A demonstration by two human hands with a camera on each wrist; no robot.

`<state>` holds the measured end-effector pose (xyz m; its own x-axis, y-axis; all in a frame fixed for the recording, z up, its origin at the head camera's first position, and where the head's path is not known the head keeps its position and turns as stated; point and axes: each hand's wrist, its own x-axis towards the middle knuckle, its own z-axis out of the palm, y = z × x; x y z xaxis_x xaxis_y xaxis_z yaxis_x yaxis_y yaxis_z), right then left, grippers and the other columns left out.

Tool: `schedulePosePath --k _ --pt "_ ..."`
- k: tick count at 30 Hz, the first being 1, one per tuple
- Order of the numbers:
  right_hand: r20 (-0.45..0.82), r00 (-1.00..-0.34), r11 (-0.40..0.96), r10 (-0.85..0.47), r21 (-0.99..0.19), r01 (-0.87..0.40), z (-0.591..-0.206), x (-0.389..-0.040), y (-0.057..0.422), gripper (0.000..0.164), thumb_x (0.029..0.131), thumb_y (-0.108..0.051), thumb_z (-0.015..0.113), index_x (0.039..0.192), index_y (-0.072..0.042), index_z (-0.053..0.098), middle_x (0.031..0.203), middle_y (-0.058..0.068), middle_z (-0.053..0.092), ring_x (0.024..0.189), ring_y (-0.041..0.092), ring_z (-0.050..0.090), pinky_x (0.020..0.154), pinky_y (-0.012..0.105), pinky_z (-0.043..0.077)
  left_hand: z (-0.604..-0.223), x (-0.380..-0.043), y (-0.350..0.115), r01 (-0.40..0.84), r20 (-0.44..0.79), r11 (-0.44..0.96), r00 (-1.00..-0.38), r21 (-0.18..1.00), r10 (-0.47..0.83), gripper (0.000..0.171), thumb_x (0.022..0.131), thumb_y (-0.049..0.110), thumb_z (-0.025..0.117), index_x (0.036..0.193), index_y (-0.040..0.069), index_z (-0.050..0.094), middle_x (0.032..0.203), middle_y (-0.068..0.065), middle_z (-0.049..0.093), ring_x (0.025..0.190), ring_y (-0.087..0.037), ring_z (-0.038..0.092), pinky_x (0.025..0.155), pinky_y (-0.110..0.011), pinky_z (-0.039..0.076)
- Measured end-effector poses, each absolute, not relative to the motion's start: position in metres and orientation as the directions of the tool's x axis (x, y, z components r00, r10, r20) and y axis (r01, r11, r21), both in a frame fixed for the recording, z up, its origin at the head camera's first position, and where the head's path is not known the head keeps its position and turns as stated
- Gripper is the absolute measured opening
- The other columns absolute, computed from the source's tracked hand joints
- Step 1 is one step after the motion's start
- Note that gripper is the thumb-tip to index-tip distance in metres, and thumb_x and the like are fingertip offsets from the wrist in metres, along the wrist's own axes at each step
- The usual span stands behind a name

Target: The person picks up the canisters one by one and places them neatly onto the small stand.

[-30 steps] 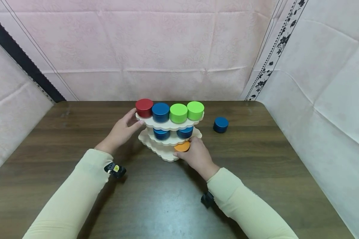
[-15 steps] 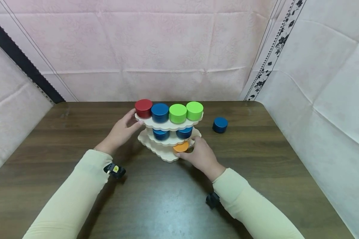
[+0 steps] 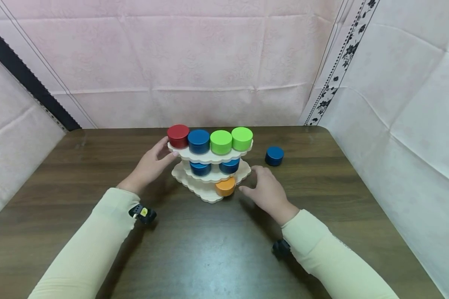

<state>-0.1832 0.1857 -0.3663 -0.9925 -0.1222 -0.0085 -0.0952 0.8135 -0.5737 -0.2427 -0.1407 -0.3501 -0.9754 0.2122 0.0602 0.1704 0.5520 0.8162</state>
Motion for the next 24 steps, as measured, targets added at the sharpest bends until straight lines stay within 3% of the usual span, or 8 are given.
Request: schedulePosePath --k 14,24 --pt "0.054 -0.995 0.865 -0.082 -0.492 -0.098 -0.364 -0.209 0.217 0.071 0.089 -0.031 0.068 0.141 0.007 0.037 0.143 0.028 0.037 0.134 0.043 0.035 0.106 0.058 0.034 -0.349 -0.243 -0.140 0.156 0.049 0.560 -0.978 0.814 0.202 0.077 0.093 0.056 0.053 0.155 0.027 0.020 0.151 -0.009 0.038 0.135 -0.030 0.038 0.105 -0.060 0.035" --pt "0.074 -0.997 0.872 -0.023 -0.487 -0.056 -0.361 -0.231 0.233 0.072 0.090 -0.030 0.066 0.142 0.009 0.034 0.141 0.032 0.033 0.127 0.047 0.039 0.102 0.062 0.036 -0.349 -0.243 -0.140 0.170 0.057 0.556 -0.975 0.814 0.215 0.077 0.093 0.054 0.053 0.155 0.025 0.018 0.149 -0.010 0.040 0.135 -0.031 0.039 0.105 -0.059 0.036"
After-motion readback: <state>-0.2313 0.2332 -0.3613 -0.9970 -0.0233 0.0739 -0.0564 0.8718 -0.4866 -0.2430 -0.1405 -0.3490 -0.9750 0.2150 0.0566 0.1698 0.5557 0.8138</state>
